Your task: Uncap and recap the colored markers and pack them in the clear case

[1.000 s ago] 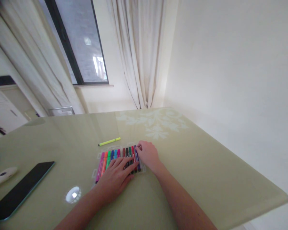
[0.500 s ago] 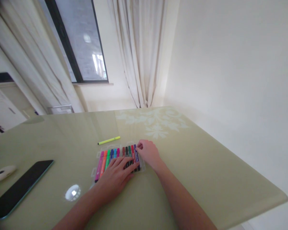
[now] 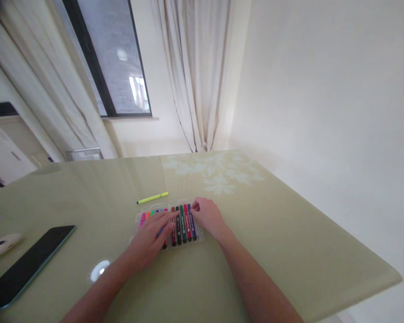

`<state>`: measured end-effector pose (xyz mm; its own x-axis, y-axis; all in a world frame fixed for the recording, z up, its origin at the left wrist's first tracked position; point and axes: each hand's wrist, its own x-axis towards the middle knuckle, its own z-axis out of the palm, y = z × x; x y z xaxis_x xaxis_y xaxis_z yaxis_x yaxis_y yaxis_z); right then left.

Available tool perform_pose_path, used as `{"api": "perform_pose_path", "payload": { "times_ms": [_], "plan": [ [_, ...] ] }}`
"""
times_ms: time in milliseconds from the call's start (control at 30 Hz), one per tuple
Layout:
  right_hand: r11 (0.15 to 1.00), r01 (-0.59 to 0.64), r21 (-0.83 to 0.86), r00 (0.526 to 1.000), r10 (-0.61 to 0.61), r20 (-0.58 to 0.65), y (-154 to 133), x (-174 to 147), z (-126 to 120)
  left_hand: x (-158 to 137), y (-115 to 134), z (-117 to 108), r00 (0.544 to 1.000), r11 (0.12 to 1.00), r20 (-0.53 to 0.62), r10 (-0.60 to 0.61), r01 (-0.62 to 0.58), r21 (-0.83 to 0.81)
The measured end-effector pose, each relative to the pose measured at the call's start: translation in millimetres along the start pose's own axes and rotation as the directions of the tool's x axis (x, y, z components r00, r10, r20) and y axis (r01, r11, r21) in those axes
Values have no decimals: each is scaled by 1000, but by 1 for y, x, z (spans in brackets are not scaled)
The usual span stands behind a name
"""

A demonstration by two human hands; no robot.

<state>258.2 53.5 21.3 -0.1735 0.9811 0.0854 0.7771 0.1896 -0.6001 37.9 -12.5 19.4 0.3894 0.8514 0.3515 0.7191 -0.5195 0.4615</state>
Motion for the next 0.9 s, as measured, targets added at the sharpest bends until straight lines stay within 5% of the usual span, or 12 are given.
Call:
{"api": "perform_pose_path", "payload": {
  "times_ms": [133, 267, 467, 600, 800, 900],
  "plan": [
    [1000, -6, -17, 1000, 6, -4, -4, -3, 0, 6, -56, -17, 918, 944, -243, -314, 329, 22],
    [1000, -11, -26, 1000, 11, -2, -7, -5, -2, 3, -92, -21, 833, 837, -188, -520, 541, 85],
    [999, 7, -32, 1000, -7, -3, -6, -5, -2, -4, -98, -30, 835, 780, -233, -499, 550, 298],
    [999, 5, -36, 1000, -6, -7, -6, -5, -2, -5, -97, -34, 809, 763, -264, -525, 585, 276],
    [999, 44, 28, 997, -43, -59, -15, -6, -3, 4, -74, -29, 761, 835, -345, -549, 516, -192],
    [978, 112, 176, 992, -101, -69, -22, -6, -4, 8, -50, -24, 805, 827, -279, -524, 402, -392]
  ]
}}
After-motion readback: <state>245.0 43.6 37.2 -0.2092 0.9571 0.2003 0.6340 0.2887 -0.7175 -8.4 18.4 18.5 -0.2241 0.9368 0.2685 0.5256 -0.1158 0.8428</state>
